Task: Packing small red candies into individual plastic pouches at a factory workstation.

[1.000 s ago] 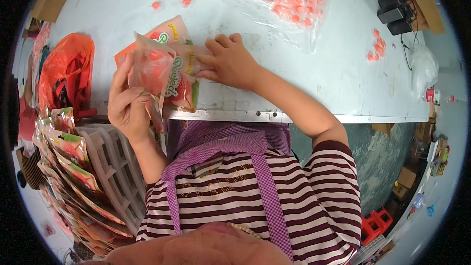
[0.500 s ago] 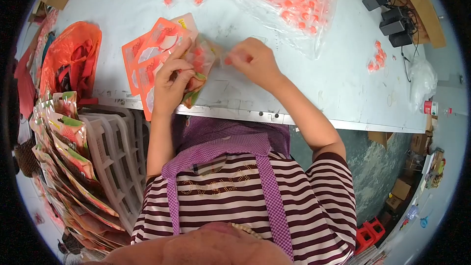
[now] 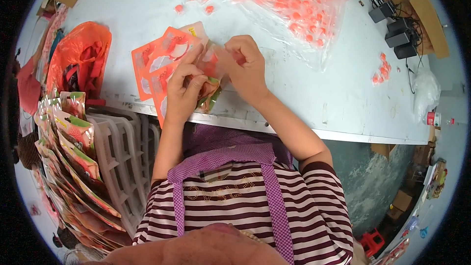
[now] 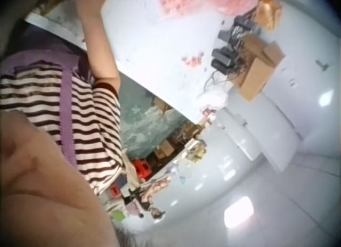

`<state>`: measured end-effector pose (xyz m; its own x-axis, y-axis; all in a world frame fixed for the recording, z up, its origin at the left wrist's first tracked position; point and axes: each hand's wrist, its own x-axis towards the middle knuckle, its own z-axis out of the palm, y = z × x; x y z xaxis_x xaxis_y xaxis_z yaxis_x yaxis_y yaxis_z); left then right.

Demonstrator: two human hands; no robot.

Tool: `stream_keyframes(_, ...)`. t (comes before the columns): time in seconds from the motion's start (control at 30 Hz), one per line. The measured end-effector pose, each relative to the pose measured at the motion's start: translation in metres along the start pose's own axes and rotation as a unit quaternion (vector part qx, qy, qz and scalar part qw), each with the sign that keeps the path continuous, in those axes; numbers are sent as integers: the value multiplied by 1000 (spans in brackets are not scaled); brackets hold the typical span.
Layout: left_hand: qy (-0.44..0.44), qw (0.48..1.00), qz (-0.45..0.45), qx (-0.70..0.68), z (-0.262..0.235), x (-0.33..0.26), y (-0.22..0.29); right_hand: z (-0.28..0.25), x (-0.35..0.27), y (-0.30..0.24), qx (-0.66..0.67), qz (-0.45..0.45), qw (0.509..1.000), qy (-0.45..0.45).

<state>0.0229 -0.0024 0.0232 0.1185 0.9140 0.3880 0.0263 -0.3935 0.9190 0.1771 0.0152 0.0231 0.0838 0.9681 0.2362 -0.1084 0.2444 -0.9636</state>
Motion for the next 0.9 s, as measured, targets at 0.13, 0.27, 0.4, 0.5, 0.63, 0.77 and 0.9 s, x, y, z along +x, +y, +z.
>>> stream_keyframes(0.13,-19,999,3,26,-1,1,-3,-5,2,-1,-243,-118,961,-55)
stream_keyframes(0.27,-127,977,75,151,-4,6,-6,-7,13,-17,-258,-117,951,-125)
stream_keyframes(0.4,-121,981,65,138,-2,2,-12,-6,19,-8,-277,-177,935,-132)
stream_keyframes(0.5,-56,995,37,70,2,4,-13,1,10,-7,-227,-82,966,-93)
stream_keyframes(0.63,-13,999,33,-7,3,3,-18,-5,7,6,-188,-143,966,-106)
stream_keyframes(0.77,-38,998,33,37,2,-1,-19,-1,9,3,-191,-199,952,-135)
stream_keyframes(0.9,-40,998,42,-3,0,2,-17,8,7,-9,-148,-182,972,-2)
